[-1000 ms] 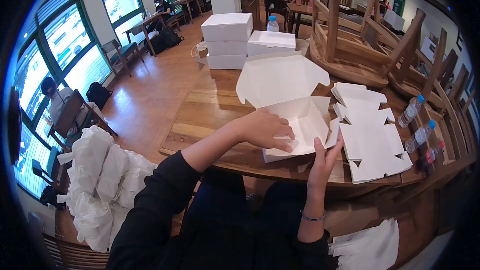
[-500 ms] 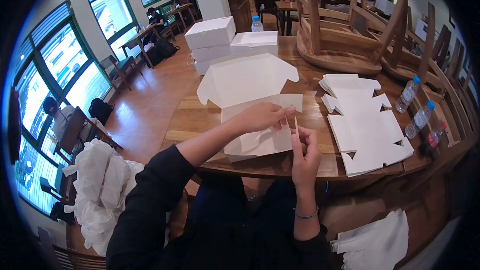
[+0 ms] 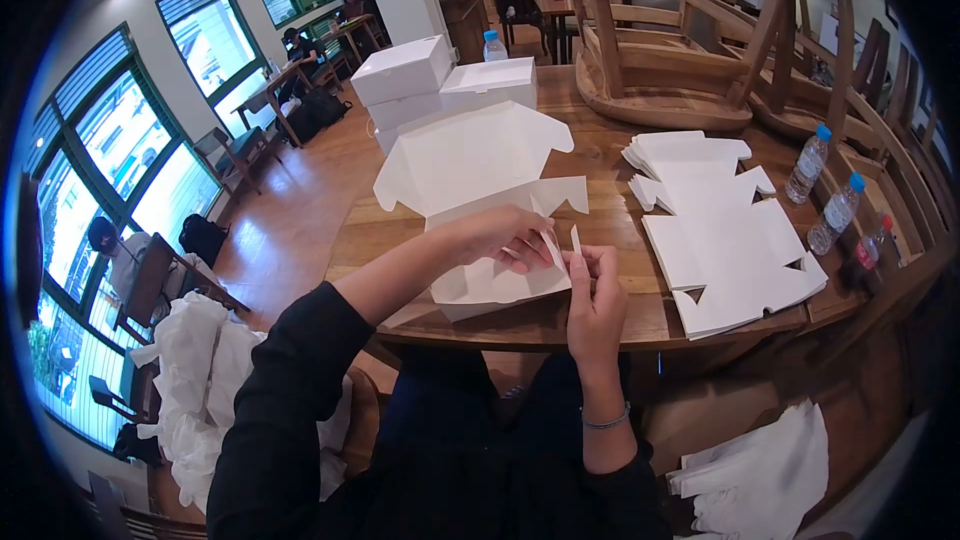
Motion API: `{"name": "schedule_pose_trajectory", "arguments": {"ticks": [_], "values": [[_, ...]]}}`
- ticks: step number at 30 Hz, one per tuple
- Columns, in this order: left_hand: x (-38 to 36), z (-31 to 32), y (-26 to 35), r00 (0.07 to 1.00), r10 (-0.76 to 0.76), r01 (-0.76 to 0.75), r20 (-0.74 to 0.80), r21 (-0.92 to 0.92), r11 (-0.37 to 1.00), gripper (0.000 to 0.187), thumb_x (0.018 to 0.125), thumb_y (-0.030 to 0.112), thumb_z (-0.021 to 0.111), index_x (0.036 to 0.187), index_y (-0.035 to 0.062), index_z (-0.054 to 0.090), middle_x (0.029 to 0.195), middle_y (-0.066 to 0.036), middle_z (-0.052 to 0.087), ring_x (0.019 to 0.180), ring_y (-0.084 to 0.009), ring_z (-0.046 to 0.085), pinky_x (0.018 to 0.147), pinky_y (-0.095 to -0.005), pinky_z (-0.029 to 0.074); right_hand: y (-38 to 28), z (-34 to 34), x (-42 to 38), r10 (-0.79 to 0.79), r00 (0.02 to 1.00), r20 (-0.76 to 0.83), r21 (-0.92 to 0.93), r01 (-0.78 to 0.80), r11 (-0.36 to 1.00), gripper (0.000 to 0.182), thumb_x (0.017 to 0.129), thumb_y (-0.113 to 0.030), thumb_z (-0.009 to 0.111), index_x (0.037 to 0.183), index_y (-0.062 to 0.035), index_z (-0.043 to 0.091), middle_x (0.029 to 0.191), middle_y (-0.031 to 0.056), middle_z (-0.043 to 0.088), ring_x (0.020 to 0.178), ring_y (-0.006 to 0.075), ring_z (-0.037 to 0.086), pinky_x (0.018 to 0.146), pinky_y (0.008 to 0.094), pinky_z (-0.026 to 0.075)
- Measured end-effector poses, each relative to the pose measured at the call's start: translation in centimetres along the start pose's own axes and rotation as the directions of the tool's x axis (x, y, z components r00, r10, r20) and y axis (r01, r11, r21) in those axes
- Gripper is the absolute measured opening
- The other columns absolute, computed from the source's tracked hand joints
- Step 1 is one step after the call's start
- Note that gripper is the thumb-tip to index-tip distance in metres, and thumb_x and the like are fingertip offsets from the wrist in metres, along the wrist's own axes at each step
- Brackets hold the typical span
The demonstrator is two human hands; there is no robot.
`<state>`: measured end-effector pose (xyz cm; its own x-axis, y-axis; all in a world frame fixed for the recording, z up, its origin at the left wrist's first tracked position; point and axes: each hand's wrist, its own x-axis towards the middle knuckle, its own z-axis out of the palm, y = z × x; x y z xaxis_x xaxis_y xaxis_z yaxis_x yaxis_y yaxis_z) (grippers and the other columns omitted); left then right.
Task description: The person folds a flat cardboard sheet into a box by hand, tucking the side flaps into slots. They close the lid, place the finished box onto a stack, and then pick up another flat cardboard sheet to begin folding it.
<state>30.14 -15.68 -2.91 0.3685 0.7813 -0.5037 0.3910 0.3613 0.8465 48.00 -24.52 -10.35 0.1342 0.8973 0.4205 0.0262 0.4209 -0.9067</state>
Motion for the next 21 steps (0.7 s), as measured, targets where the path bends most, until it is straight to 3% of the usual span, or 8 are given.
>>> {"name": "schedule_pose_trajectory", "arguments": {"ticks": [2, 8, 14, 21], "values": [[0.1, -0.08, -0.06, 0.999, 0.004, -0.004, 0.033, -0.021, 1.0, 0.031, 0.108, 0.038, 0.053, 0.11, 0.0109, 0.068, 0.105, -0.007, 0.075, 0.102, -0.017, 0.073, 0.082, -0.0343, 0.055, -0.76, -0.11, -0.09, 0.035, 0.999, 0.014, -0.058, -0.034, 0.998, 0.024, 0.111, -0.02, 0.053, 0.116, 0.002, 0.059, 0.102, 0.0145, 0.074, 0.094, 0.0179, 0.069, 0.086, 0.0323, 0.053], [0.13, 0.17, 0.09, 1.0, 0.021, -0.021, 0.018, 0.014, 1.0, 0.029, 0.108, 0.037, 0.054, 0.109, 0.0111, 0.068, 0.106, -0.006, 0.076, 0.102, -0.0159, 0.073, 0.083, -0.0331, 0.055, -0.55, 0.14, -0.12, -0.032, 0.999, -0.009, 0.002, 0.032, 0.999, 0.024, 0.111, -0.019, 0.051, 0.12, 0.0022, 0.058, 0.104, 0.0159, 0.073, 0.099, 0.0182, 0.069, 0.089, 0.0323, 0.053], [-0.17, 0.33, 0.33, 1.0, 0.023, -0.024, 0.015, 0.018, 1.0, 0.033, 0.108, 0.038, 0.056, 0.112, 0.008, 0.069, 0.105, -0.007, 0.074, 0.102, -0.0155, 0.071, 0.085, -0.0312, 0.056, -0.96, -0.06, -0.39, -0.015, 0.999, 0.036, 0.049, 0.013, 0.999, 0.023, 0.112, -0.015, 0.048, 0.123, 0.0039, 0.056, 0.118, 0.0142, 0.069, 0.111, 0.0156, 0.064, 0.099, 0.0302, 0.048], [-0.38, 0.42, 0.14, 0.998, 0.054, -0.054, -0.009, 0.048, 0.997, 0.035, 0.107, 0.038, 0.056, 0.116, 0.0054, 0.066, 0.106, -0.009, 0.073, 0.103, -0.0177, 0.072, 0.085, -0.0318, 0.057, -0.45, -0.09, -0.57, -0.11, 0.994, 0.008, 0.072, 0.109, 0.991, 0.021, 0.112, -0.013, 0.048, 0.124, 0.0032, 0.056, 0.113, 0.0151, 0.071, 0.108, 0.0178, 0.069, 0.096, 0.0316, 0.052]]}}
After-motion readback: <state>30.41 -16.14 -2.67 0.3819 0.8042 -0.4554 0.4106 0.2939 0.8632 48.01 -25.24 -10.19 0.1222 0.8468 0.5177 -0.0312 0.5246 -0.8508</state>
